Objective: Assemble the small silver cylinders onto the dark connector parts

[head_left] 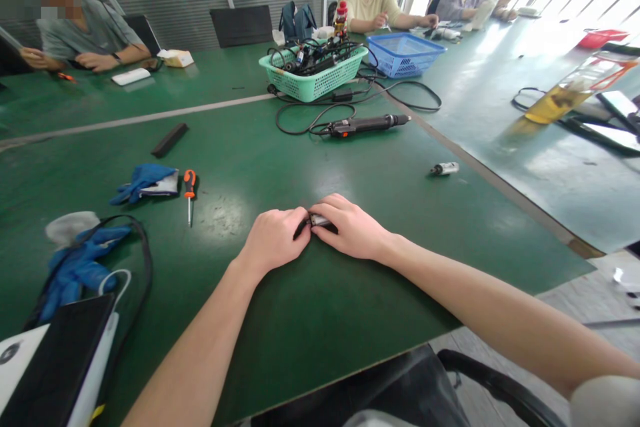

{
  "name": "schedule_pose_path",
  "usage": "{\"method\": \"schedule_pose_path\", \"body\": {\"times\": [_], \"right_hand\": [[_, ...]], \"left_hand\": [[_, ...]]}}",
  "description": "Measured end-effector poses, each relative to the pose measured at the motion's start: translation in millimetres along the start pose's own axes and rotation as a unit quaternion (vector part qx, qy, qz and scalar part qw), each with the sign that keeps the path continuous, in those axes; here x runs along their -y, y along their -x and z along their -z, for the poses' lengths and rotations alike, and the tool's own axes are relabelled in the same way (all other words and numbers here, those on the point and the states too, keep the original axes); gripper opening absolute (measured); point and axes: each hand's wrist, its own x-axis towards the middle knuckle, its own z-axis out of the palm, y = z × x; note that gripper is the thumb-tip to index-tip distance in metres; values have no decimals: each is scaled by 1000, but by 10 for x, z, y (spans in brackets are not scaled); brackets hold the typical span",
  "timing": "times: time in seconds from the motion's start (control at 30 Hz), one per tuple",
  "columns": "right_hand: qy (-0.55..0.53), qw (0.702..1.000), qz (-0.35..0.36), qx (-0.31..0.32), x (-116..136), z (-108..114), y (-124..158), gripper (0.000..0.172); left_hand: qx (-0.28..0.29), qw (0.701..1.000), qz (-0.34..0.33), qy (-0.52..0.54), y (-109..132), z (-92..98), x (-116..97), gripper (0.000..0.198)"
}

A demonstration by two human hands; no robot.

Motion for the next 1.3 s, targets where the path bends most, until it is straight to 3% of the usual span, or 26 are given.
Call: {"method": "schedule_pose_path", "body": {"times": [1.3], "right_hand": [[3,1000,5,-6,1,-19,-1,25]], "left_hand": [[-9,1000,-12,-20,10,-29,19,16]]}}
